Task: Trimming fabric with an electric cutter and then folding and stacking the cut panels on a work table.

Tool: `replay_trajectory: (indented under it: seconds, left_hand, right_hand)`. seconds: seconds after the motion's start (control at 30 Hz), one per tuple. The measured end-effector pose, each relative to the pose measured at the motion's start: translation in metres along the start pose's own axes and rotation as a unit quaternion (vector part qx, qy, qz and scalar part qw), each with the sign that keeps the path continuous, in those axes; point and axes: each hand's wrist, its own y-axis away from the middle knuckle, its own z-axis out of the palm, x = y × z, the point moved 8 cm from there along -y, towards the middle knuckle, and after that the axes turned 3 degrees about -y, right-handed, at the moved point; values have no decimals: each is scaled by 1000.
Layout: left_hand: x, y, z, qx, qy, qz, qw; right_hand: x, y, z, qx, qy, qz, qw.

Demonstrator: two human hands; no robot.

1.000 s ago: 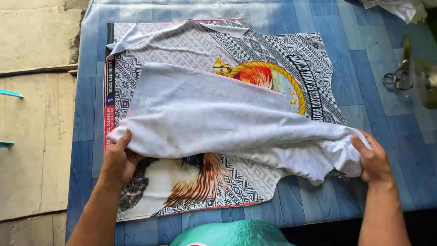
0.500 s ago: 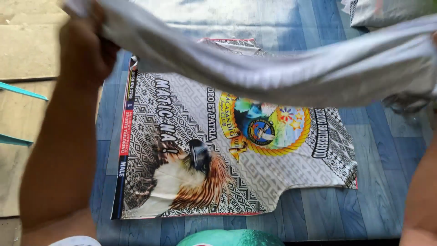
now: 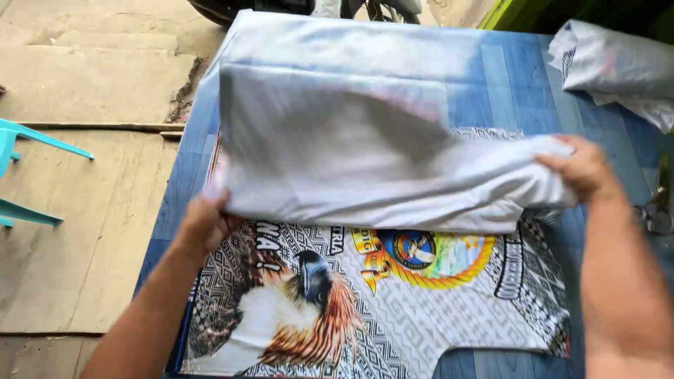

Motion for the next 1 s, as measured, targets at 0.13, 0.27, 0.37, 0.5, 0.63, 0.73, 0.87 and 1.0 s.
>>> replay_trajectory:
  seconds: [0.13,0.27,0.37,0.5,0.63,0.73,0.87,1.0]
  left_hand:
    - [-8,6,-7,-72,-113,-112,985]
    - [43,7,6,-213,-396,-139,882]
    - [100,-60,26,-101,-586,139,792]
    - [86,-136,93,-171,-523,295,781]
    - [107,-189,92,-40,-693,364,621]
    - [131,-156,111,-36,-663,458,591]
    - [99,-154,129,-118,-672,319,657]
    - [83,-164,161,-123,-690,249,669]
  right_hand:
    - [66,-34,36,5,54,-20,998]
    - [62,-35,39,9,86,-6,996]
    - [66,-34,41,32,99,0,995]
    - [76,-38,44,26,167,11,986]
    - [98,-52,52,27,17,-67,997]
    - [102,-49,52,37,-11,-72,997]
    - [124,-57,57,78,-32,-162,983]
    - [92,-26,60,95,-2,-190,977]
